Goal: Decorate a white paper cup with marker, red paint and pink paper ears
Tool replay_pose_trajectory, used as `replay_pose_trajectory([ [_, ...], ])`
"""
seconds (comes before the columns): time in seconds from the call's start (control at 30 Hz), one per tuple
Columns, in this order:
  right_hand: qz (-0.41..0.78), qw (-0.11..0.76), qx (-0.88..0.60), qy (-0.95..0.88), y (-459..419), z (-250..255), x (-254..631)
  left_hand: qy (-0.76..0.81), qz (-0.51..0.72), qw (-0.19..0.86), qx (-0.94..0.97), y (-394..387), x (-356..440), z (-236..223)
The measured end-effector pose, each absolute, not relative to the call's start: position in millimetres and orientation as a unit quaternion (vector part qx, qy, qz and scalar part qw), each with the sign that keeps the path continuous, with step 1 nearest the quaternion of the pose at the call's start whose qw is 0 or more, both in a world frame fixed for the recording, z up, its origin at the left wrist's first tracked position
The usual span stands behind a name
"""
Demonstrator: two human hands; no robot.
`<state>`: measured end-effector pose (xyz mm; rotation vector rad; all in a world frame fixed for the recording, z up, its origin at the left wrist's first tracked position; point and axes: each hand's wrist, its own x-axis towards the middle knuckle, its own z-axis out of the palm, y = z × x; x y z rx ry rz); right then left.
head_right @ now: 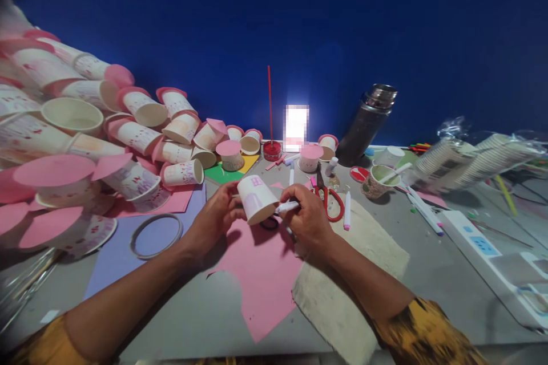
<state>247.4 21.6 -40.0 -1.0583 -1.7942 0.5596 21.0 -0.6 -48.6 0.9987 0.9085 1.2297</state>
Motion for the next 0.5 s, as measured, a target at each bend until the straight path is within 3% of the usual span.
replay_pose_trajectory([
  [0.1,0.234,0.45,-0.452,-0.734,22.3,-38.7,247.9,0.459,0.502,0.478,0.556,-6.2,19.4,-43.1],
  [0.23,0.25,0.424,-0.464,-0.737,23.2,-37.5,248.5,0.502,0.461,0.396,0.616,-12.6,23.8,-33.4],
  [0.5,0.476,0.364,-0.434,-0.673,26.2,-32.4,253.2,0.542,0.464,0.444,0.542,-4.2,23.6,-27.6],
])
